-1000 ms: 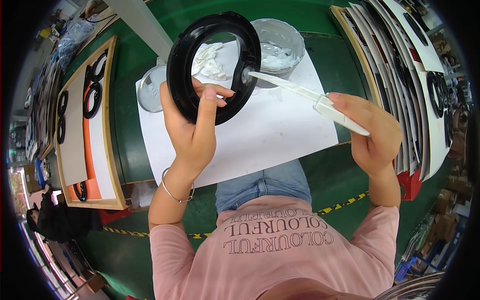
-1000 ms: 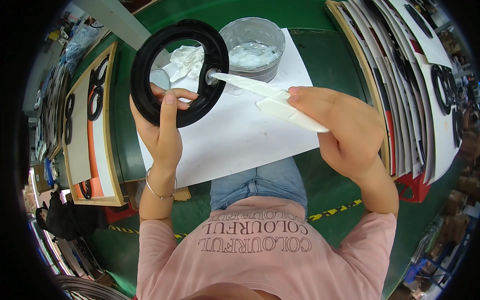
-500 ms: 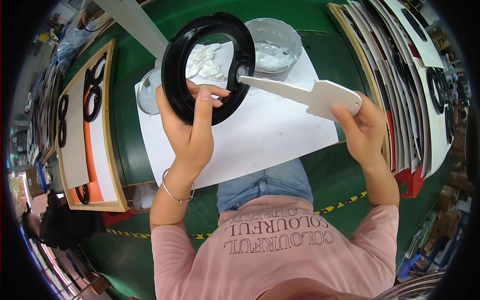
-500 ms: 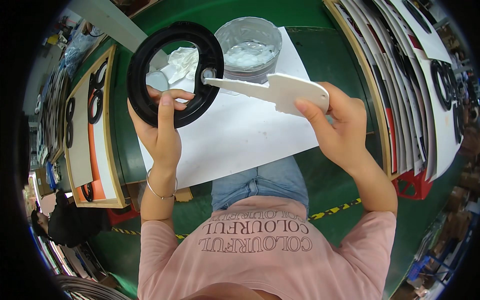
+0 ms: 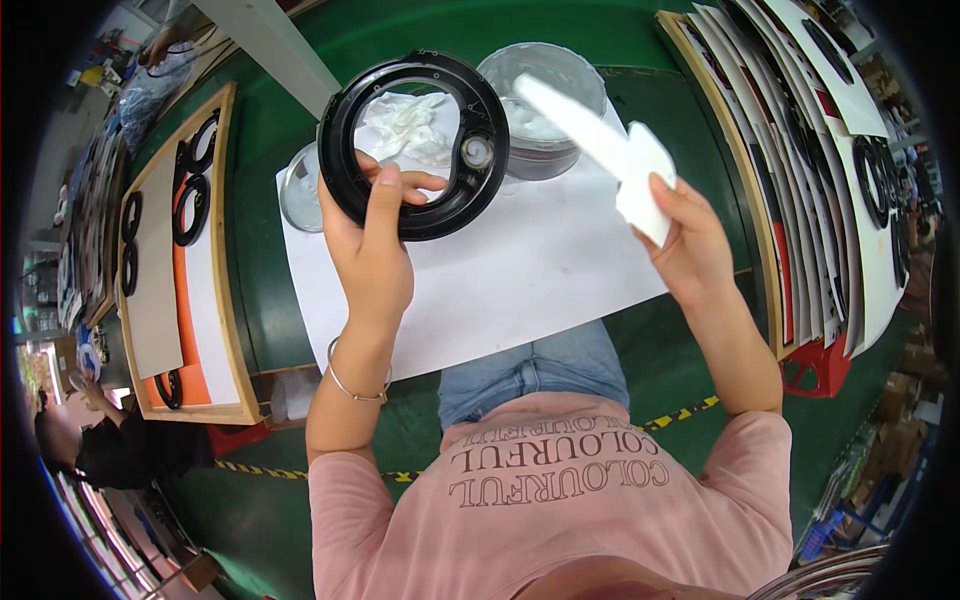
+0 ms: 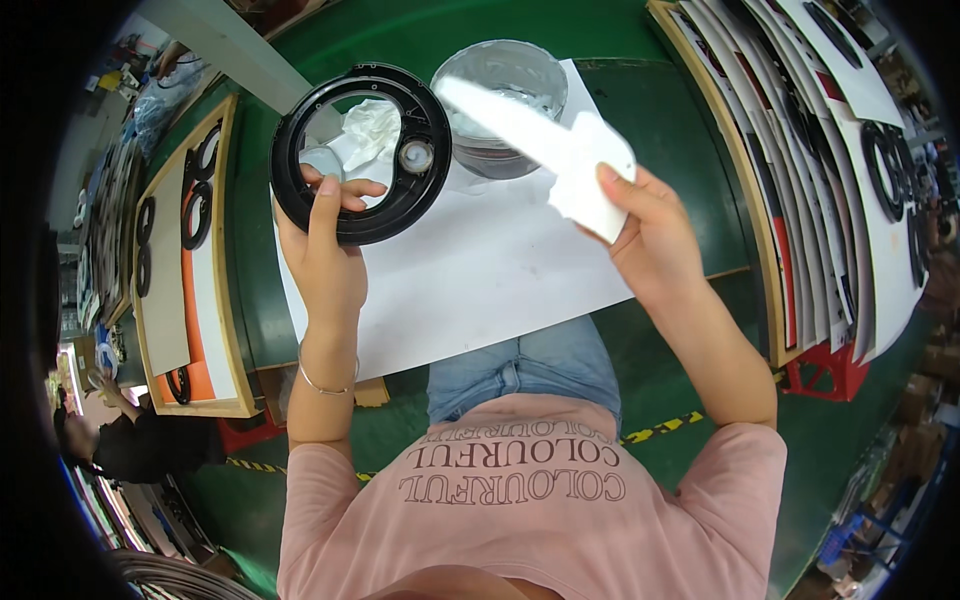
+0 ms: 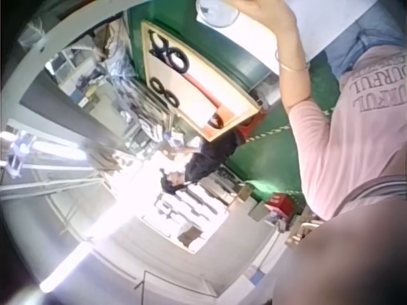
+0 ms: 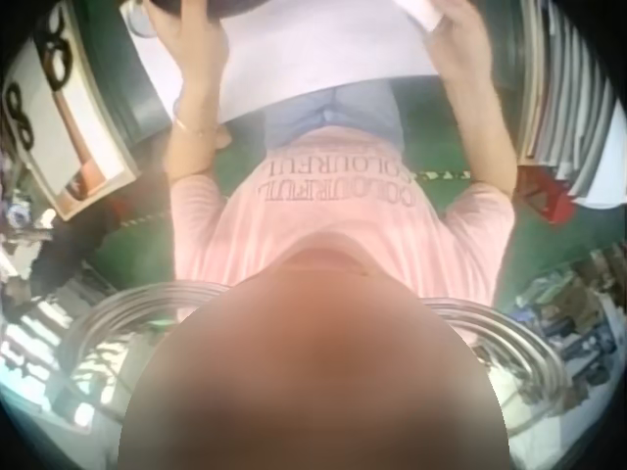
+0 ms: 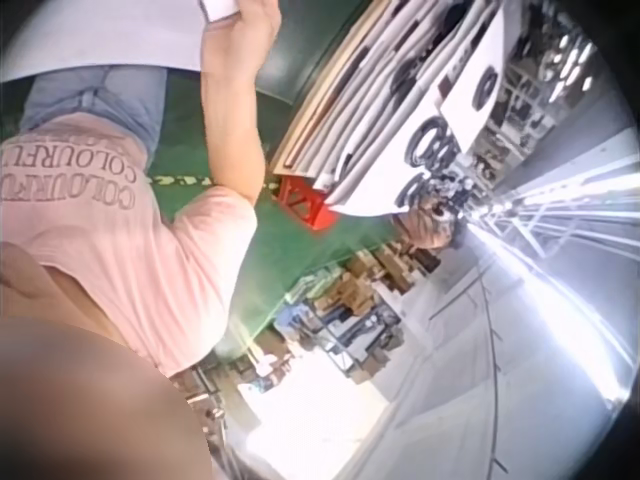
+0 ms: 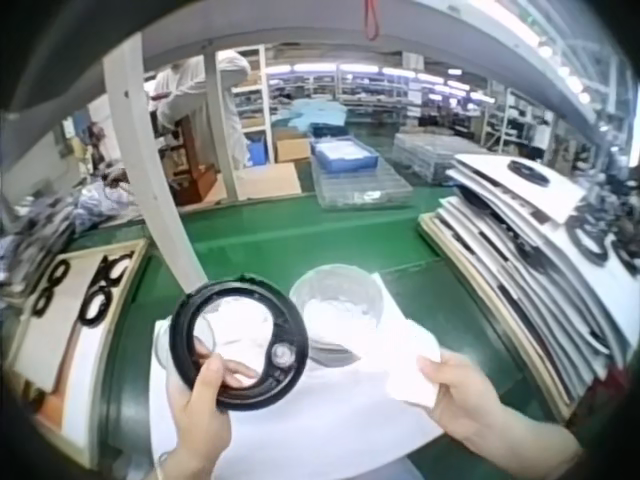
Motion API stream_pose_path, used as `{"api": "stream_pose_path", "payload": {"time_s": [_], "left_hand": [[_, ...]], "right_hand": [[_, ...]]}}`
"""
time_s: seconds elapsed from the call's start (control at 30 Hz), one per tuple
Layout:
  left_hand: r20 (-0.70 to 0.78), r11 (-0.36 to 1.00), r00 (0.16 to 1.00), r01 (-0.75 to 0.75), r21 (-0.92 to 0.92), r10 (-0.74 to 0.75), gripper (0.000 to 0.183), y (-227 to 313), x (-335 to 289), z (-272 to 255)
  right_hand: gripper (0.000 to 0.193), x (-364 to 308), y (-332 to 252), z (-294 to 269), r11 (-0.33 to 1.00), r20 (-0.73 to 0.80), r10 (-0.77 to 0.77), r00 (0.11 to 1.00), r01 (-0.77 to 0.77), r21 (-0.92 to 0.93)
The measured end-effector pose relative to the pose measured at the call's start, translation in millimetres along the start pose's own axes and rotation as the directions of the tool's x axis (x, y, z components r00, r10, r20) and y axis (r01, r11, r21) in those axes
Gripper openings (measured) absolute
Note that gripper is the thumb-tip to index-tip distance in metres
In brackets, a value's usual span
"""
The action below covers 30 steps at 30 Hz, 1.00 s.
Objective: Wiping the inner rims of black circular components with a cloth and applicator tool dipped in liquid.
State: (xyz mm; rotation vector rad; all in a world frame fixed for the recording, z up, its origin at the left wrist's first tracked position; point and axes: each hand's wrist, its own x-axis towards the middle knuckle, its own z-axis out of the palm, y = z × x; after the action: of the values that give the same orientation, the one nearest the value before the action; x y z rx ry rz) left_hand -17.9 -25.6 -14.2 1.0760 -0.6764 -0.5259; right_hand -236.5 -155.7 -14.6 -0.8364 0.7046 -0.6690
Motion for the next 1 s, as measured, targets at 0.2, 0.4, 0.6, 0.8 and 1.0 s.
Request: {"api": "stream_pose_path", "payload": {"time_s": [0.2, 0.4, 0.6, 0.8, 1.0], "left_hand": [[-0.045, 0.951, 0.976, 0.195, -0.240, -0.211, 0.015, 6.7, 3.0, -9.1], [-0.010, 0.933, 0.981, 0.179, -0.311, -0.191, 0.015, 4.8, 2.5, -13.9], [0.011, 0.950, 0.988, 0.152, -0.272, -0.155, 0.015, 5.8, 1.5, -10.3], [0.024, 0.956, 0.993, 0.122, -0.268, -0.120, 0.016, 2.6, -1.1, -0.8], [-0.004, 0.994, 0.999, 0.048, -0.102, -0.049, 0.016, 3.2, -5.2, -0.5]], "right_hand": [[0.020, 9.2, -28.4, -7.9, 0.449, 0.176, -0.658, 0.733, 0.569, -0.689], [0.026, 5.3, -30.4, -8.1, -0.744, 0.911, -0.249, 0.328, 0.538, -0.396], [0.023, -26.3, -48.0, -26.9, -0.678, 0.858, -0.301, 0.416, 0.540, -0.499], [0.017, -42.6, -49.9, -18.1, -0.203, 0.616, -0.608, 0.501, 0.651, -0.731], [0.020, -33.3, -53.9, 4.7, -0.195, 0.498, -0.612, 0.614, 0.493, -0.848]]}}
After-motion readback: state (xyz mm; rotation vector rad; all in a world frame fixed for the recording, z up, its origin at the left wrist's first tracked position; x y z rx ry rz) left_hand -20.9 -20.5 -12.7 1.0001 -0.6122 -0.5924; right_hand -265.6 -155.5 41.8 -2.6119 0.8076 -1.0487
